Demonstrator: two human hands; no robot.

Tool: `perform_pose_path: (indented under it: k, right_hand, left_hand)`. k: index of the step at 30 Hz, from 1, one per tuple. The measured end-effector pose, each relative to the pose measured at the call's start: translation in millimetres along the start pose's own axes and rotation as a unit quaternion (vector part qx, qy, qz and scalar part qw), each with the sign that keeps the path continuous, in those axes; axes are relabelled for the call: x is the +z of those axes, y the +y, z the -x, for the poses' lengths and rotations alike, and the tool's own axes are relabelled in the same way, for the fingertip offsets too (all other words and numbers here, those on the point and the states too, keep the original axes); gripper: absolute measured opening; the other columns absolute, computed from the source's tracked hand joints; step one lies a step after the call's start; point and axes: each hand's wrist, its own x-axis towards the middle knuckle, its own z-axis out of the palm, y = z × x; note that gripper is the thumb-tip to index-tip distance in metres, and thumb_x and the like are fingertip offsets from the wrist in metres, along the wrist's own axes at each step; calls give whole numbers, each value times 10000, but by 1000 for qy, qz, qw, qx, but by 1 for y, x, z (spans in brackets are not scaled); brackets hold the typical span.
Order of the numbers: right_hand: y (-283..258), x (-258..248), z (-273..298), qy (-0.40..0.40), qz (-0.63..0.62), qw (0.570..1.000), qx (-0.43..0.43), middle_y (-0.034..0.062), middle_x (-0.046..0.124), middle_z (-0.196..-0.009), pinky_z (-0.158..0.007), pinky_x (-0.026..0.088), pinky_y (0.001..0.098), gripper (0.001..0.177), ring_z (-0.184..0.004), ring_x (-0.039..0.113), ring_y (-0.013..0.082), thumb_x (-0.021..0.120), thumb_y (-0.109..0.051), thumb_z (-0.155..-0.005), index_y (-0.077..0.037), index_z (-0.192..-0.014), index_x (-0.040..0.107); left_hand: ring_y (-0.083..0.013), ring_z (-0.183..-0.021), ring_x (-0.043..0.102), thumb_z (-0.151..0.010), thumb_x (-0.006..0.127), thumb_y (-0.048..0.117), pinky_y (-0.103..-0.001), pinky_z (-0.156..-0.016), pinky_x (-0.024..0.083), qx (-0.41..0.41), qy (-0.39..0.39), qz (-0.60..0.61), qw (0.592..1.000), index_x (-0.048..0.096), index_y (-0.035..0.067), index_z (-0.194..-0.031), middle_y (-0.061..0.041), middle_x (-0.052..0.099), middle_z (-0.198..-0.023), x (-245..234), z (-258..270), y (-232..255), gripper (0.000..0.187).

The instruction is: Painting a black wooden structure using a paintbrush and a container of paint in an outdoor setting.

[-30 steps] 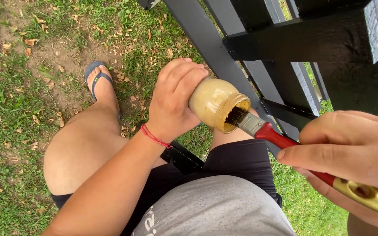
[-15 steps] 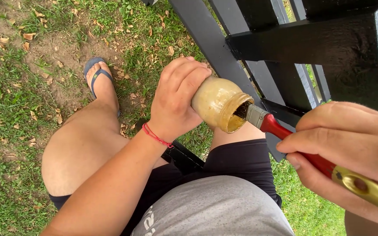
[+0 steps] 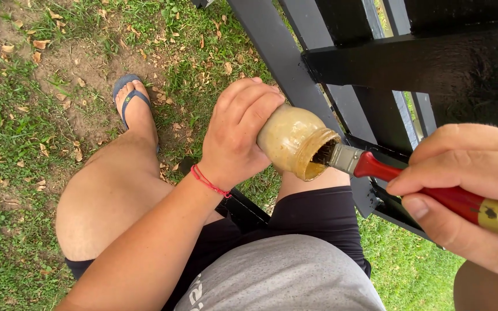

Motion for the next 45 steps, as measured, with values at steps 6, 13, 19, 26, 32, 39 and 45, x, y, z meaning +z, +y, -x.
perform_pose_path:
  k: [6,13,19,26,32,39,45]
  right_hand:
    - [4,1,0,1,-22,1000,0,-20,695,-757,-544,529,230,169,-547,663,108,642,-241,-779,-199,-892,761]
    - [48,30,26,118,-172,977,52,22,698,-753,-596,569,203,378,-620,689,101,511,-414,-866,-91,-953,687]
    - [50,66,18,272,-487,826,85,36,662,-697,-401,580,180,344,-509,663,129,635,-394,-1018,-54,-1070,653]
    - [60,92,29,319,-670,653,151,58,635,-711,-471,462,231,264,-572,586,173,588,-320,-1062,-94,-1050,725]
    - [67,87,29,349,-680,639,86,98,730,-928,-686,575,291,168,-831,684,231,621,-164,-1009,-80,-1076,750]
    - [82,90,-58,379,-137,903,149,141,637,-888,-596,510,230,102,-670,643,183,617,114,-962,30,-933,668]
    - [155,130,-167,276,-70,950,127,29,737,-1022,-853,526,273,182,-915,665,123,640,-111,-941,-76,-1099,722]
  left_hand:
    - [-366,-1162,579,-903,713,14,-503,-1110,478,-11,-2,4,1000,571,19,-1200,-132,604,-1197,1,2,-3,329]
    - [-332,-1130,587,-891,687,44,-511,-1112,467,-28,8,21,999,558,18,-1199,-145,596,-1188,1,-1,-4,335]
    - [-350,-1109,579,-876,695,28,-495,-1082,475,-52,24,7,998,578,15,-1162,-141,597,-1160,2,-4,-4,309]
    - [-336,-1111,579,-852,771,128,-501,-1085,464,-80,20,3,997,588,25,-1158,-136,591,-1159,2,-4,-4,372]
    - [-317,-1127,588,-800,832,232,-537,-1120,418,-114,5,-6,993,557,35,-1180,-119,600,-1157,-1,-2,-10,509]
    - [-376,-1192,572,-785,769,164,-498,-1079,388,-183,13,-30,983,565,47,-1167,-153,603,-1184,-21,-5,-7,449]
    - [-350,-1105,603,-781,768,140,-523,-1062,427,-180,38,9,983,556,44,-1167,-133,626,-1136,-16,-1,4,451]
